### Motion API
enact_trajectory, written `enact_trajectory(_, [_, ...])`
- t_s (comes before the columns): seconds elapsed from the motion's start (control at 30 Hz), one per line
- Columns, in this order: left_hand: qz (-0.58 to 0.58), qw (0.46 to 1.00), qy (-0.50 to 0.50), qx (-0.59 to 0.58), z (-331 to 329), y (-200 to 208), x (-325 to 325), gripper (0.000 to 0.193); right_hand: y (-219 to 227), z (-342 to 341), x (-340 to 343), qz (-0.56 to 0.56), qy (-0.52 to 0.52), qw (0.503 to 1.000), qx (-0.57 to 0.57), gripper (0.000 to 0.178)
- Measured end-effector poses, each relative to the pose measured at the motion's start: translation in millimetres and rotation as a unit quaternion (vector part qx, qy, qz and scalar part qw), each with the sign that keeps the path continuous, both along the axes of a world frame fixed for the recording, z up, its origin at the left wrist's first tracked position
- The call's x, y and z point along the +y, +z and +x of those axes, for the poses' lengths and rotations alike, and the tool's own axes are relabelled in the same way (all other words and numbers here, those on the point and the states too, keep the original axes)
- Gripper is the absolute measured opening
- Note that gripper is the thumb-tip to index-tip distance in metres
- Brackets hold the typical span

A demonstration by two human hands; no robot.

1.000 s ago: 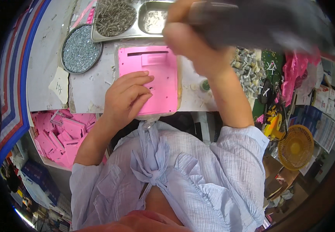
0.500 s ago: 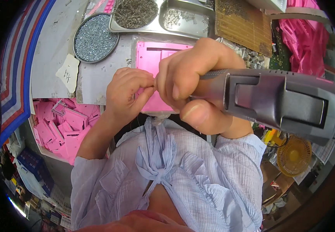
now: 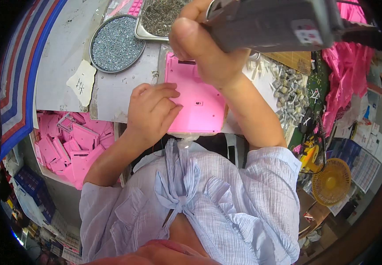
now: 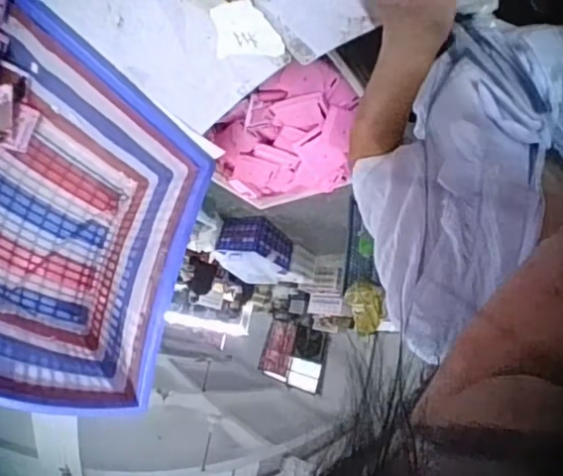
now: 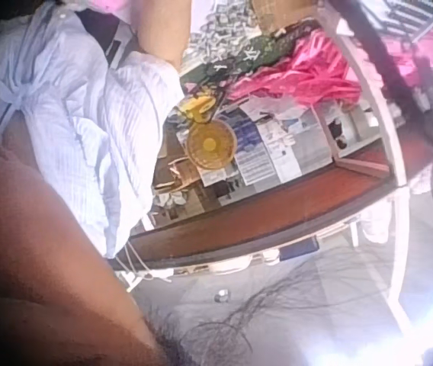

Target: Assembling and soldering components inside a pink plastic electronic housing.

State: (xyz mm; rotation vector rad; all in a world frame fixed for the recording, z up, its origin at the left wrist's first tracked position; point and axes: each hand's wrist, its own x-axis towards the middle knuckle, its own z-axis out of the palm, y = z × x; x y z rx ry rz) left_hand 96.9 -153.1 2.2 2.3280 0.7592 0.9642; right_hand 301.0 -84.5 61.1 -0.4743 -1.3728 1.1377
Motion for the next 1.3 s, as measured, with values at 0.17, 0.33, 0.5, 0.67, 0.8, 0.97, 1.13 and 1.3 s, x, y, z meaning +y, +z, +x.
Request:
enact_trajectory(0.17, [0.015, 0.999, 0.040, 0.018, 3, -8, -8, 0.016, -12, -10, 5, -0.013, -0.006, 1.000, -0.015, 0.017])
enact_trajectory(0.33, [-0.004, 0.998, 0.054, 0.013, 5, -9, -8, 0.018, -17, -18, 5, -0.041, 0.011, 0.998, -0.046, 0.025])
enact_trajectory(0.5, [-0.004, 0.998, 0.055, 0.003, 5, -10, -9, 0.019, -3, -11, 14, -0.061, 0.075, 0.995, -0.035, 0.027])
enact_trajectory(0.67, [0.016, 0.997, 0.068, 0.017, 5, -13, -9, 0.021, 4, -17, -14, 0.005, -0.020, 0.979, -0.201, 0.025])
enact_trajectory(0.8, [0.013, 0.997, 0.077, 0.004, 6, -12, -11, 0.019, 0, -21, -21, -0.023, -0.027, 0.972, -0.232, 0.020])
enact_trajectory(0.97, [-0.025, 0.996, 0.051, -0.068, 3, -16, -2, 0.015, 20, -24, -16, -0.060, 0.043, 0.989, -0.125, 0.021])
enact_trajectory(1.13, [-0.039, 0.994, 0.074, -0.076, -11, -11, -5, 0.018, 50, -22, -52, -0.058, 0.068, 0.996, -0.004, 0.032])
enact_trajectory(1.3, [-0.024, 0.993, 0.070, -0.088, -13, -6, -9, 0.018, 49, -27, -71, -0.092, 0.059, 0.993, 0.035, 0.042])
